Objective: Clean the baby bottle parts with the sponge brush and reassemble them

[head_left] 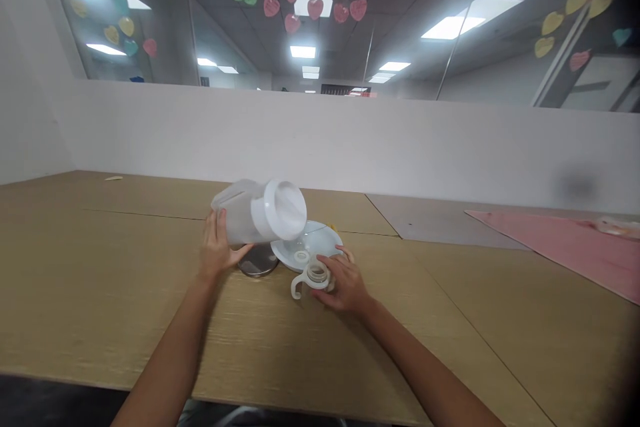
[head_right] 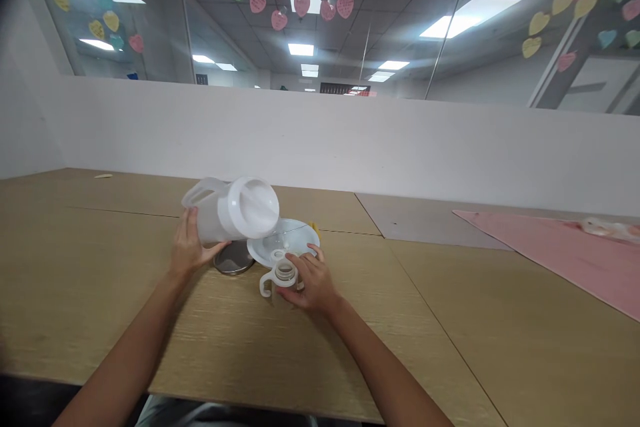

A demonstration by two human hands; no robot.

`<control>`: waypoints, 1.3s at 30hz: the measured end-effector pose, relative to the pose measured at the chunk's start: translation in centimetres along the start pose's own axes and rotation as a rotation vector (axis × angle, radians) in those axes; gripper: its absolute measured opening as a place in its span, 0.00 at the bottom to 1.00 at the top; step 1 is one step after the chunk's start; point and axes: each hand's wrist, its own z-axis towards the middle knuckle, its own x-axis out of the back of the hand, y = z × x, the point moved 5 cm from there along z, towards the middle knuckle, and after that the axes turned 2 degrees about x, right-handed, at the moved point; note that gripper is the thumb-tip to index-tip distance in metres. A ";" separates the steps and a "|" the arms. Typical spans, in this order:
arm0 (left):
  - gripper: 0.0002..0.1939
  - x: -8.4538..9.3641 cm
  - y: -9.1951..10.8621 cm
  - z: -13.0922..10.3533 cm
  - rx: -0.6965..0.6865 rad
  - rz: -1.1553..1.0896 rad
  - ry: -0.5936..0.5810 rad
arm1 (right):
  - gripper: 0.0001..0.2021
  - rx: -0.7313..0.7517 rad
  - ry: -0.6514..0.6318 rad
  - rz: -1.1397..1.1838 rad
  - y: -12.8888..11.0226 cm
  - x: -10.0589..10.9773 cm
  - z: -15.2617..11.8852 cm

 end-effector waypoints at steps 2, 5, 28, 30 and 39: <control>0.58 0.1 -0.1 -0.1 0.072 -0.061 -0.050 | 0.28 -0.018 -0.023 0.003 0.1 -0.1 0.0; 0.60 0.3 -0.5 -0.3 0.149 -0.127 -0.117 | 0.26 -0.052 -0.057 0.036 0.2 -0.3 -0.1; 0.56 0.9 -1.9 -0.7 0.244 -0.147 0.094 | 0.26 -0.031 -0.060 0.040 -0.2 -0.1 0.1; 0.53 0.5 -2.7 -1.0 0.387 -0.170 0.118 | 0.26 -0.044 -0.072 0.040 -0.1 -0.2 0.0; 0.49 -1.7 -5.3 -3.0 0.815 -0.231 0.069 | 0.24 -0.033 -0.082 0.009 -0.1 -0.2 0.1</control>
